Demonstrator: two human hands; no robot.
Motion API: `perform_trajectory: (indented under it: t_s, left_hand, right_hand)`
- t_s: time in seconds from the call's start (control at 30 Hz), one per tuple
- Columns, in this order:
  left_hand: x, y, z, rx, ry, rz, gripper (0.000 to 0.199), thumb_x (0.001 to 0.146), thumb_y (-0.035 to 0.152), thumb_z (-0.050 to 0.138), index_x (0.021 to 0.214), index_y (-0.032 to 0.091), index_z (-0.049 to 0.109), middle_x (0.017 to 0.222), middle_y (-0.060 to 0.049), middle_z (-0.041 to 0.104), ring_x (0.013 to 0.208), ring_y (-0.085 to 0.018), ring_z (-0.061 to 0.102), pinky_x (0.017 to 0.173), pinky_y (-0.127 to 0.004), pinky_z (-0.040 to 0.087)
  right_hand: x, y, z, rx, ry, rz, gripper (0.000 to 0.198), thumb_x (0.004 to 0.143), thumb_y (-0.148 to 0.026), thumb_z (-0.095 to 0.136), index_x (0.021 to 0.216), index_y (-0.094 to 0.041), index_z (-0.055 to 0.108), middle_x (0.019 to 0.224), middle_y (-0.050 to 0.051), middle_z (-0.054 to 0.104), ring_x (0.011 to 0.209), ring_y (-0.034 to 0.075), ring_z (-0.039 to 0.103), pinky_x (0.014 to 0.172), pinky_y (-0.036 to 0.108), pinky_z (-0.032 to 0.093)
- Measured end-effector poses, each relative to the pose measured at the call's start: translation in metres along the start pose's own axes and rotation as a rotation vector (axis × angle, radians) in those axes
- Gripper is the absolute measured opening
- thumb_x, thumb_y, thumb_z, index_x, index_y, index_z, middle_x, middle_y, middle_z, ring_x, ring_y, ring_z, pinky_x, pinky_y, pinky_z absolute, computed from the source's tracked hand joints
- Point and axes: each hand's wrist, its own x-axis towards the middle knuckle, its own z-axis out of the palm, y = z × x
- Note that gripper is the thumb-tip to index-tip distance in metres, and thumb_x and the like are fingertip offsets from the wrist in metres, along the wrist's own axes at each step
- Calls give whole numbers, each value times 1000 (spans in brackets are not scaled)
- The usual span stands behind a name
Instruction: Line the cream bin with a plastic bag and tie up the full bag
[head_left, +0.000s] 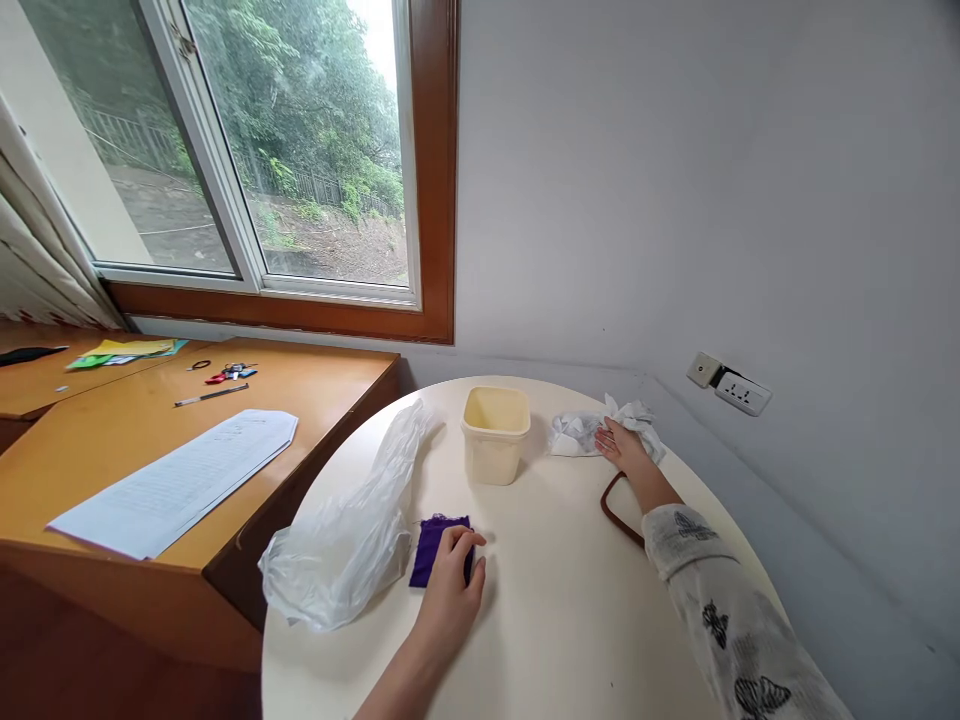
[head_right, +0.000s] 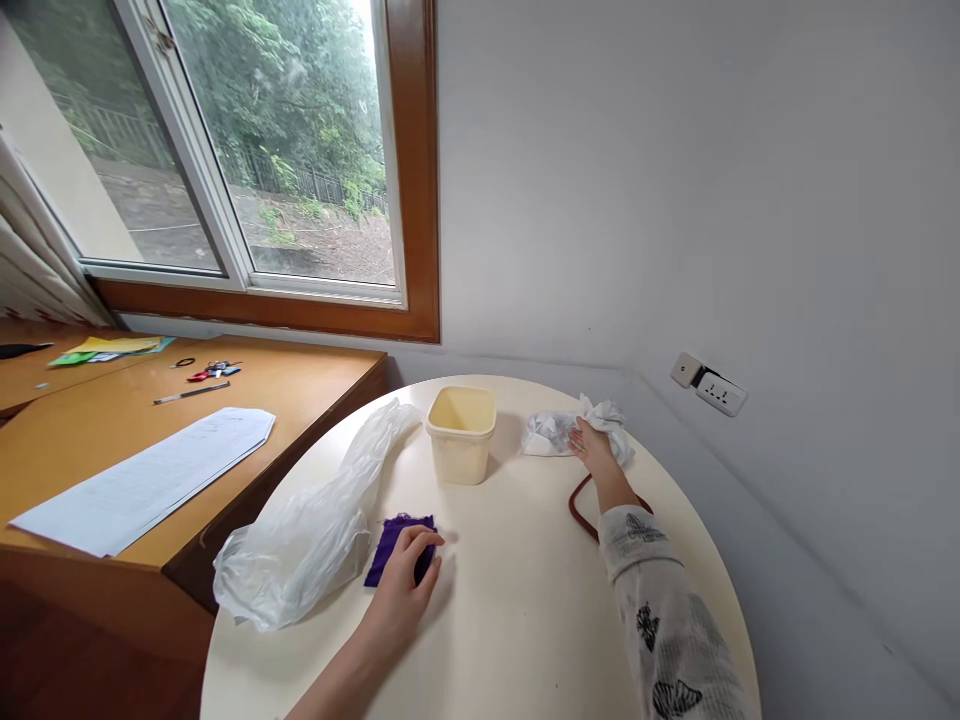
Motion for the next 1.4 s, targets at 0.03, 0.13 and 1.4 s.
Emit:
perform_trajectory:
  t_s: [0.03,0.13,1.4]
  left_hand:
    - [0,-1,0,-1,7,5,17,80,21,44,92,21,55,103,-8,48,100,-23,51,90,-39,39]
    - [-2,-1,0,-10,25,18,16,79,20,44,91,21,56,102,-8,49,99,-23,51,89,-40,40]
    - [121,50,-58,231,-50,205,46,73,22,63,116,24,49,120,-12,44,122,-29,39,94,-43,38]
  right_hand:
    - [-2,-1,-2,-20,-8,1,31,88,-32,51,115,-17,52,115,8,55,96,19,57,81,39,49]
    - [-12,1,-8,-88,-46,5,31,87,-32,52,115,-16,52,115,8,55,96,19,57,80,39,49]
    - [-243,138,82,-829,-727,-849,10,77,-18,48,79,-20,57,80,4,62,78,20,54,74,34,40]
